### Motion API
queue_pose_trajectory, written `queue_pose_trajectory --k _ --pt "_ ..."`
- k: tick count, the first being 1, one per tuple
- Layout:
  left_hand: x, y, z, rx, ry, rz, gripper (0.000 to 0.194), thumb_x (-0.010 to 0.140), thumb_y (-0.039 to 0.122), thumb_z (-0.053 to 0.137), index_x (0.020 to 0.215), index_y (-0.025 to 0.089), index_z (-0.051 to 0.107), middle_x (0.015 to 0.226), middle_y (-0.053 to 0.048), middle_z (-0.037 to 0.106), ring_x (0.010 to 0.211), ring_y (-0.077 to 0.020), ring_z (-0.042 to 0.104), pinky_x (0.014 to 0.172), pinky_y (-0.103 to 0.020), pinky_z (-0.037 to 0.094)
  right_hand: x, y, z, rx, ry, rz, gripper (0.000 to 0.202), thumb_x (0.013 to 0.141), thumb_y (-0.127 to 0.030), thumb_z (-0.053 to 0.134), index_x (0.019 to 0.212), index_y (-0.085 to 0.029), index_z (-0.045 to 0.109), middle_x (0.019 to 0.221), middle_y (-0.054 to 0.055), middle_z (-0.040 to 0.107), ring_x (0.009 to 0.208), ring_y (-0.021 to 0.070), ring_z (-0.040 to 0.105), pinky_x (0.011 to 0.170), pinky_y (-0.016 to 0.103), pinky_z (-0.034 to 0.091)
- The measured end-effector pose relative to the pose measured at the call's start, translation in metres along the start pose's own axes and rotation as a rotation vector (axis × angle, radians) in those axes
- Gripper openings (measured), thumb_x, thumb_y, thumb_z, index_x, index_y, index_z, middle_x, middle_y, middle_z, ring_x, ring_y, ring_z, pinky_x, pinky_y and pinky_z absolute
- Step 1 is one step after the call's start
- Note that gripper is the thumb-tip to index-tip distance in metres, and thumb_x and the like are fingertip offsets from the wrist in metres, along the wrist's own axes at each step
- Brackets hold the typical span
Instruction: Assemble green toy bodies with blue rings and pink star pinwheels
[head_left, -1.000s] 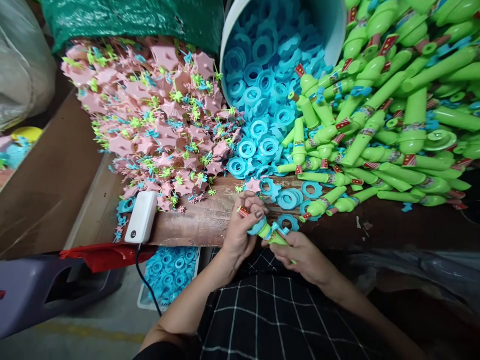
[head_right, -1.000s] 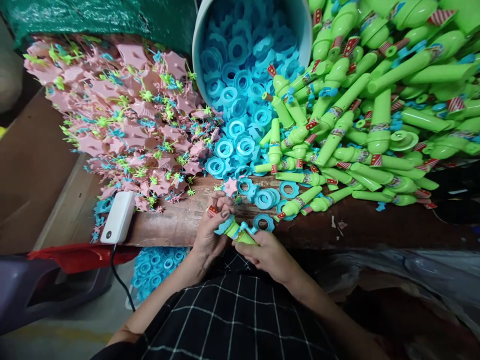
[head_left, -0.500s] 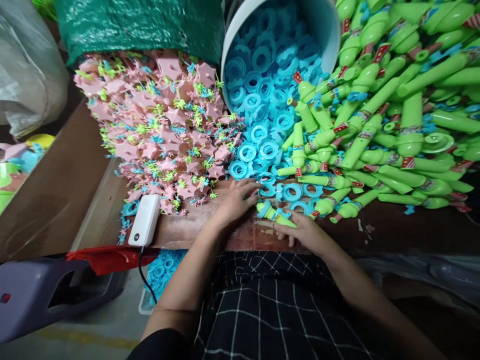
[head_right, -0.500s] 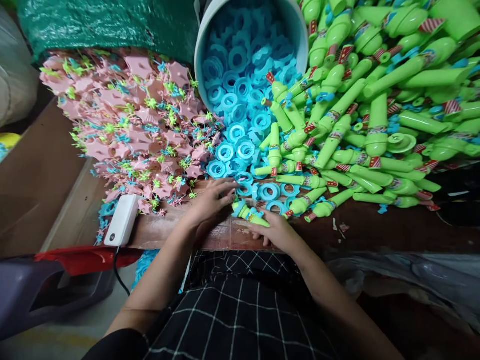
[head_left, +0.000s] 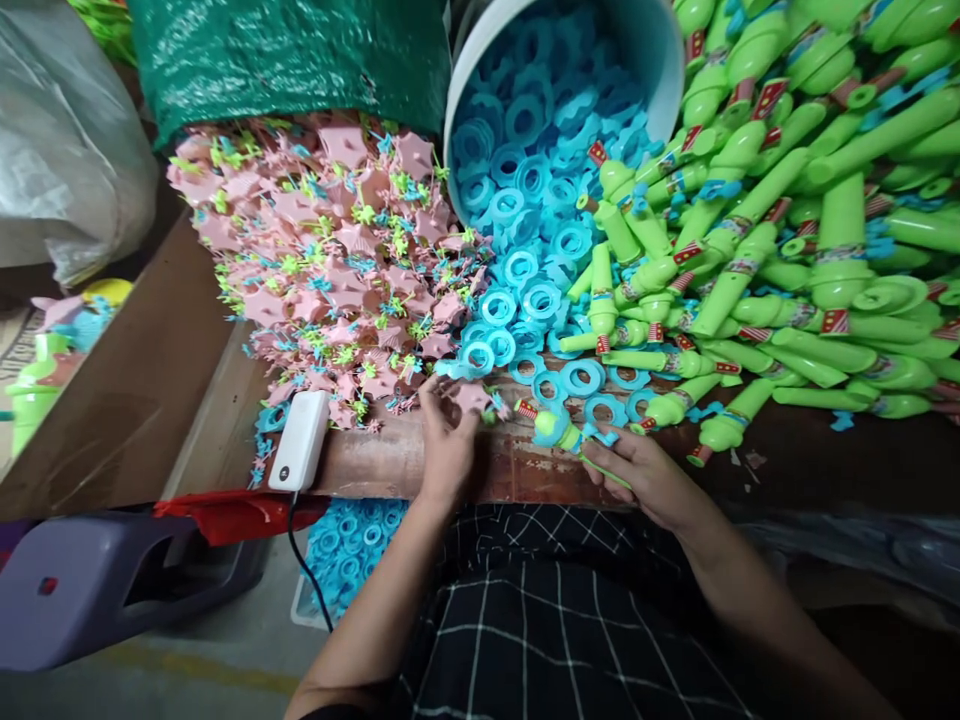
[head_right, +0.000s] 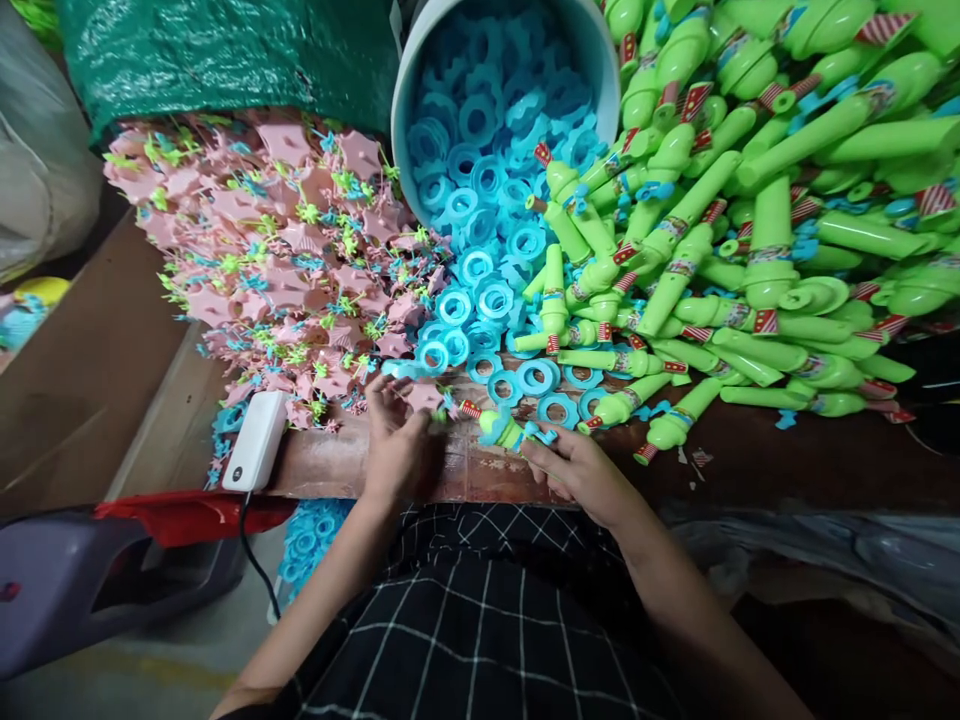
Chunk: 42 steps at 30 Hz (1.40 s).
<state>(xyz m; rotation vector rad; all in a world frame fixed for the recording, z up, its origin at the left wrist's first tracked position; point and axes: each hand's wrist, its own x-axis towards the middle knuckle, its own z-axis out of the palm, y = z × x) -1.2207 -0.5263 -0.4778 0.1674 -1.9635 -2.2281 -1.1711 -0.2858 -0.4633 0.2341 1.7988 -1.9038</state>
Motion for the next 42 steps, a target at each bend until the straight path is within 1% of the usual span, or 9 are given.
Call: queue_pose_trajectory --k 3,5,8,11,15,17,21,31,42 --pt "-0.014 -0.007 -0.003 0.121 -0.089 -0.124 0.071 0.080 0.007 0.062 0.142 0.031 0.037 0.126 -0.006 0.058 0.116 -0.0175 0.058 0.104 -0.036 0.045 -0.007 0.005 0.003 -0.216 0.069 -0.068 0.042 0.087 -0.059 0.069 0.094 -0.018 0.066 0.073 0.002 0.066 0.053 0.0104 0.054 0.050 0.023 0.044" --pt "-0.020 -0.010 -0.002 0.184 -0.179 -0.115 0.077 0.083 0.007 0.062 0.150 0.032 0.035 0.127 -0.006 0.059 0.114 -0.0181 0.059 0.105 -0.038 0.045 -0.008 0.009 0.004 -0.403 0.145 -0.178 0.040 0.088 -0.055 0.068 0.105 -0.020 0.072 0.098 0.008 0.076 0.085 0.0216 0.071 0.078 0.034 0.058" --pt "-0.025 -0.009 0.001 0.297 -0.289 -0.088 0.070 0.085 0.011 0.065 0.150 0.031 0.046 0.121 -0.006 0.064 0.103 -0.0195 0.061 0.102 -0.042 0.047 -0.011 0.014 0.003 -0.618 0.216 -0.251 0.043 0.090 -0.053 0.063 0.116 -0.020 0.074 0.123 0.011 0.074 0.117 0.0328 0.068 0.105 0.049 0.052" --pt "-0.026 -0.007 0.003 0.389 -0.293 -0.038 0.063 0.086 0.013 0.067 0.145 0.031 0.056 0.120 -0.006 0.068 0.107 -0.0239 0.060 0.105 -0.048 0.046 -0.017 0.016 -0.004 -0.740 0.231 -0.193 0.048 0.093 -0.054 0.057 0.120 -0.019 0.073 0.123 0.013 0.074 0.118 0.0365 0.068 0.101 0.054 0.054" --pt "-0.026 -0.009 0.003 0.400 -0.293 0.056 0.067 0.085 0.013 0.069 0.148 0.032 0.053 0.142 -0.008 0.062 0.128 -0.0274 0.056 0.111 -0.049 0.043 -0.026 0.016 -0.008 -0.737 0.230 -0.202 0.049 0.093 -0.055 0.056 0.121 -0.018 0.072 0.120 0.012 0.075 0.112 0.0341 0.071 0.097 0.050 0.058" --pt "-0.027 -0.010 0.001 0.448 -0.322 0.078 0.062 0.085 0.013 0.069 0.143 0.031 0.058 0.136 -0.007 0.066 0.121 -0.0272 0.059 0.107 -0.050 0.045 -0.028 0.016 -0.007 -0.712 0.232 -0.235 0.049 0.093 -0.055 0.058 0.120 -0.018 0.073 0.119 0.011 0.075 0.111 0.0323 0.072 0.098 0.047 0.058" --pt "-0.027 -0.013 0.001 0.565 -0.427 0.106 0.047 0.086 0.011 0.067 0.130 0.030 0.069 0.102 -0.005 0.072 0.097 -0.0250 0.062 0.094 -0.047 0.051 -0.029 0.017 -0.005 -0.745 0.223 -0.224 0.047 0.091 -0.056 0.062 0.118 -0.021 0.074 0.121 0.009 0.075 0.113 0.0332 0.072 0.100 0.049 0.058" --pt "-0.023 -0.020 0.003 0.561 -0.511 0.154 0.051 0.088 0.011 0.064 0.135 0.028 0.062 0.107 -0.005 0.064 0.095 -0.0203 0.062 0.086 -0.034 0.054 -0.029 0.013 -0.008 -0.773 0.289 -0.241 0.046 0.088 -0.054 0.065 0.116 -0.020 0.077 0.115 0.010 0.076 0.105 0.0329 0.074 0.096 0.046 0.061" --pt "-0.017 -0.021 0.001 0.542 -0.539 0.108 0.060 0.084 0.011 0.067 0.141 0.029 0.058 0.105 -0.006 0.064 0.095 -0.0233 0.061 0.087 -0.037 0.053 -0.028 0.011 -0.011 -0.794 0.260 -0.168 0.048 0.089 -0.057 0.065 0.119 -0.021 0.076 0.119 0.009 0.075 0.109 0.0334 0.073 0.098 0.048 0.060"
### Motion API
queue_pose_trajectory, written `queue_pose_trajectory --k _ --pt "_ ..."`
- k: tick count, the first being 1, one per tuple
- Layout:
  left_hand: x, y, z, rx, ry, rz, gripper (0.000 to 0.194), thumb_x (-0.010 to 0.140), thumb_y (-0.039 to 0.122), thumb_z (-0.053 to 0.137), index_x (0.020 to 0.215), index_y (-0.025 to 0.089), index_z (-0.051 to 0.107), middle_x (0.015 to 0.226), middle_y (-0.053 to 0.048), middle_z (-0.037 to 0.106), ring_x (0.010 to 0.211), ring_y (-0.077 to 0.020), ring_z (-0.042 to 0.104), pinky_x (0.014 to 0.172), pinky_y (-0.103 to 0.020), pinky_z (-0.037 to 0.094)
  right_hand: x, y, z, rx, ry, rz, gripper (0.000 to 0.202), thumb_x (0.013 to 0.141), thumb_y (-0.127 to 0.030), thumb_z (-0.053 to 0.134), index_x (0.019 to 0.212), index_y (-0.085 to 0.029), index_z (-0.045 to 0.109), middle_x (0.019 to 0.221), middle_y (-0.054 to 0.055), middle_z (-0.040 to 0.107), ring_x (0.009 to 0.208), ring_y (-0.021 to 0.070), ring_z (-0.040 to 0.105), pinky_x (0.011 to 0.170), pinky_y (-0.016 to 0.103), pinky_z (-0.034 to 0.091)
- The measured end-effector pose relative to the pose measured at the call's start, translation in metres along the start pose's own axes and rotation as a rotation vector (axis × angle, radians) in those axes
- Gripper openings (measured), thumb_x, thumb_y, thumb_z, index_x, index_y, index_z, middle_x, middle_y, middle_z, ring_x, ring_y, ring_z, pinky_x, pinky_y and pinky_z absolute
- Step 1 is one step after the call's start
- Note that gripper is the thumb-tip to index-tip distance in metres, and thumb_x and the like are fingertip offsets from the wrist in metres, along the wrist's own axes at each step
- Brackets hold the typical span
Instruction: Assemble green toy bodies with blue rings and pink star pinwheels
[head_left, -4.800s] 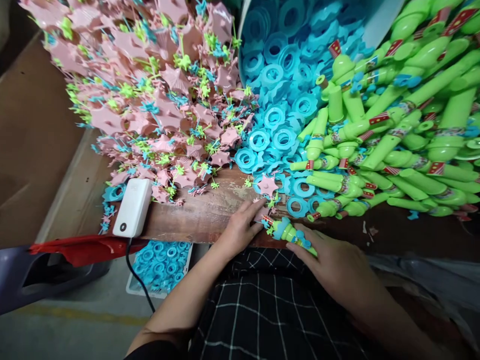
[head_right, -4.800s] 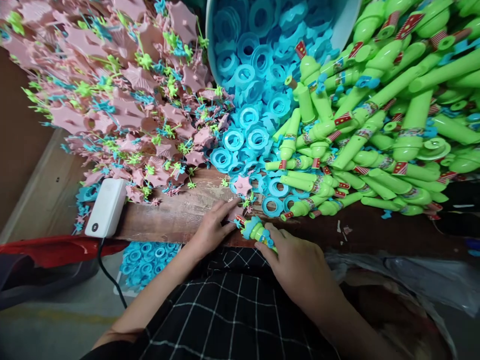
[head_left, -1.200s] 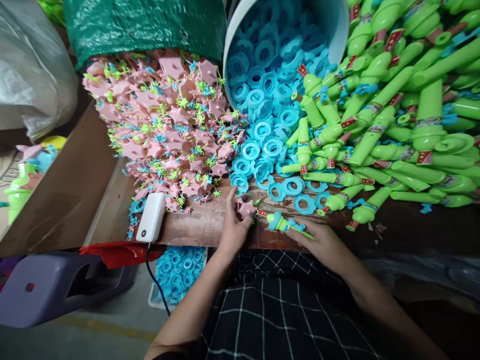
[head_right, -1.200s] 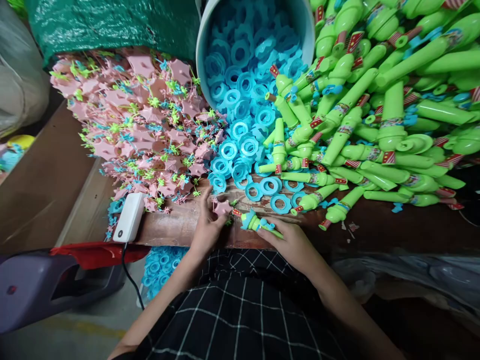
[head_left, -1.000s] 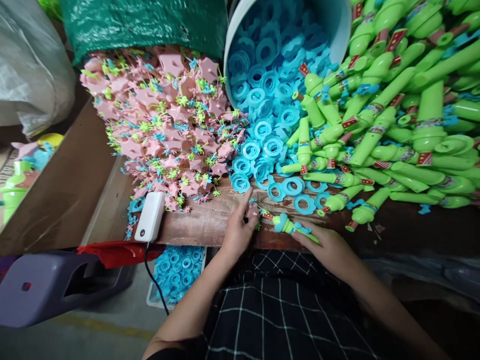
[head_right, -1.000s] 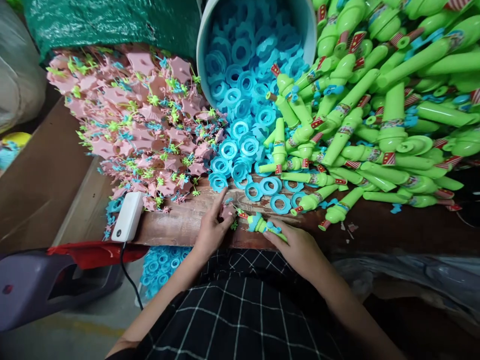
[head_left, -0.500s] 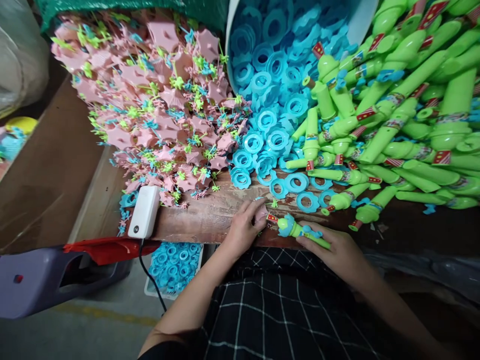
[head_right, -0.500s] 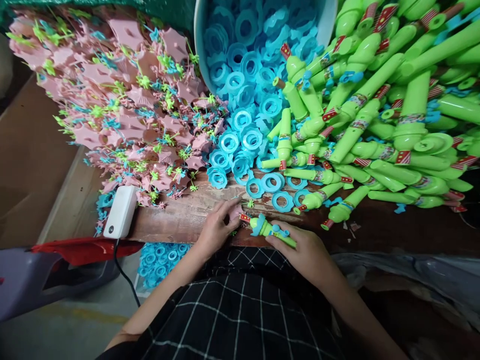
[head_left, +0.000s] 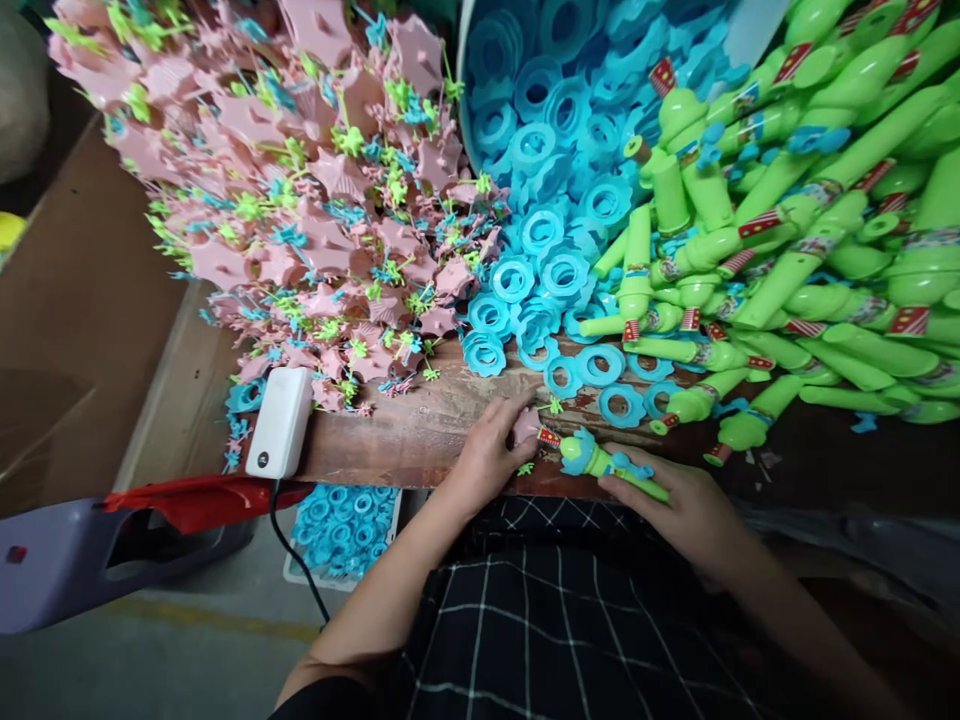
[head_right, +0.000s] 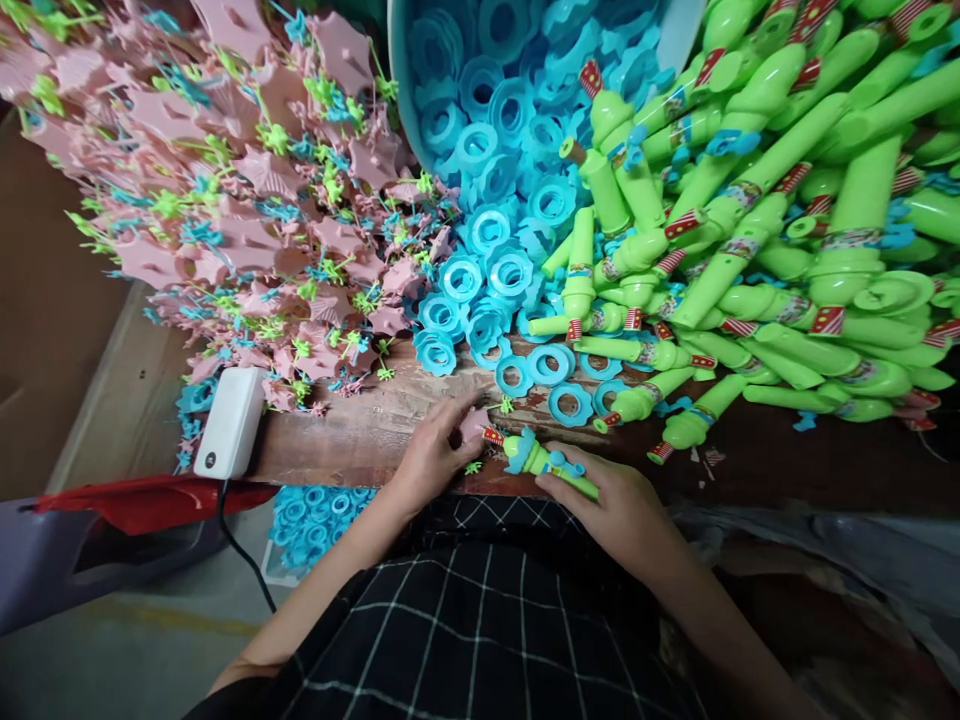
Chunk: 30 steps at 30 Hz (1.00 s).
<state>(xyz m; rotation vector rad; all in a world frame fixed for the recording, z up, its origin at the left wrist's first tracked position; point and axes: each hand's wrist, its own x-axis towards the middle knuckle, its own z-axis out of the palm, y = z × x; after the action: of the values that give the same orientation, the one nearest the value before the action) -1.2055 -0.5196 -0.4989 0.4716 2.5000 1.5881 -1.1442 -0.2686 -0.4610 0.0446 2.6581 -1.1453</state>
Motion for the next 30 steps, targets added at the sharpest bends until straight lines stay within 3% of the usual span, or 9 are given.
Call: queue_pose_trajectory --k 7,12,15,17,19,22,26,28,30 --pt "0.002 -0.003 -0.001 -0.008 -0.038 0.028 0.061 0.088 0.014 0.065 0.146 0.030 0.053 0.107 -0.007 0.063 0.098 -0.0228 0.059 0.091 -0.037 0.053 0.002 0.001 -0.007 -0.051 -0.058 -0.005 0.050 0.090 -0.059 0.063 0.124 -0.024 0.075 0.122 0.007 0.074 0.111 0.0324 0.072 0.098 0.045 0.059" --pt "0.002 -0.005 -0.004 -0.041 -0.073 0.009 0.062 0.089 0.019 0.069 0.147 0.031 0.053 0.098 -0.004 0.058 0.084 -0.0201 0.057 0.081 -0.034 0.054 0.009 -0.031 -0.027 -0.305 -0.110 -0.083 0.046 0.095 -0.061 0.053 0.123 -0.031 0.075 0.116 0.004 0.077 0.097 0.0326 0.075 0.077 0.042 0.058" --pt "0.003 -0.006 -0.006 -0.046 -0.101 0.006 0.063 0.091 0.023 0.068 0.150 0.031 0.050 0.100 -0.005 0.058 0.084 -0.0207 0.058 0.080 -0.036 0.055 0.013 -0.060 -0.034 -0.565 -0.067 -0.187 0.044 0.095 -0.058 0.050 0.121 -0.031 0.074 0.091 0.008 0.078 0.064 0.0279 0.068 0.054 0.035 0.040" --pt "0.004 -0.007 -0.006 -0.058 -0.107 0.022 0.063 0.091 0.025 0.068 0.151 0.031 0.049 0.103 -0.006 0.059 0.091 -0.0225 0.060 0.083 -0.037 0.056 0.017 -0.077 -0.035 -0.701 -0.042 -0.238 0.040 0.095 -0.055 0.050 0.112 -0.028 0.075 0.068 0.010 0.069 0.050 0.0228 0.056 0.051 0.032 0.026" --pt "0.004 -0.008 -0.007 -0.061 -0.112 0.045 0.064 0.091 0.024 0.068 0.152 0.031 0.048 0.107 -0.007 0.060 0.095 -0.0240 0.061 0.085 -0.039 0.057 0.020 -0.091 -0.033 -0.772 -0.054 -0.272 0.033 0.095 -0.050 0.052 0.100 -0.025 0.074 0.058 0.010 0.060 0.046 0.0196 0.048 0.052 0.032 0.018" --pt "0.003 -0.011 -0.006 -0.034 -0.108 0.091 0.069 0.092 0.023 0.067 0.156 0.030 0.042 0.112 -0.010 0.061 0.099 -0.0254 0.063 0.087 -0.041 0.058 0.023 -0.102 -0.025 -0.815 -0.046 -0.278 0.030 0.096 -0.043 0.052 0.096 -0.021 0.073 0.060 0.012 0.061 0.049 0.0211 0.051 0.051 0.032 0.017" --pt "-0.001 -0.012 -0.006 -0.005 -0.080 0.182 0.079 0.094 0.030 0.070 0.161 0.036 0.030 0.123 -0.011 0.064 0.106 -0.0270 0.064 0.091 -0.046 0.058 0.017 -0.080 -0.025 -0.641 -0.067 -0.138 0.041 0.095 -0.051 0.051 0.115 -0.024 0.075 0.079 0.012 0.074 0.064 0.0278 0.067 0.053 0.034 0.039" --pt "-0.002 -0.010 -0.008 -0.008 -0.119 0.261 0.087 0.091 0.037 0.074 0.162 0.037 0.025 0.123 -0.010 0.066 0.104 -0.0262 0.066 0.089 -0.044 0.059 0.000 -0.049 -0.040 -0.387 -0.173 -0.019 0.043 0.093 -0.058 0.055 0.119 -0.030 0.076 0.098 0.007 0.079 0.082 0.0300 0.074 0.067 0.038 0.055" --pt "0.000 -0.007 -0.013 0.058 -0.063 0.335 0.087 0.090 0.040 0.075 0.162 0.036 0.026 0.120 -0.008 0.066 0.101 -0.0247 0.066 0.088 -0.042 0.059 -0.032 -0.009 -0.066 -0.164 -0.259 0.078 0.041 0.089 -0.062 0.062 0.113 -0.033 0.079 0.111 0.004 0.078 0.098 0.0303 0.075 0.080 0.038 0.061"
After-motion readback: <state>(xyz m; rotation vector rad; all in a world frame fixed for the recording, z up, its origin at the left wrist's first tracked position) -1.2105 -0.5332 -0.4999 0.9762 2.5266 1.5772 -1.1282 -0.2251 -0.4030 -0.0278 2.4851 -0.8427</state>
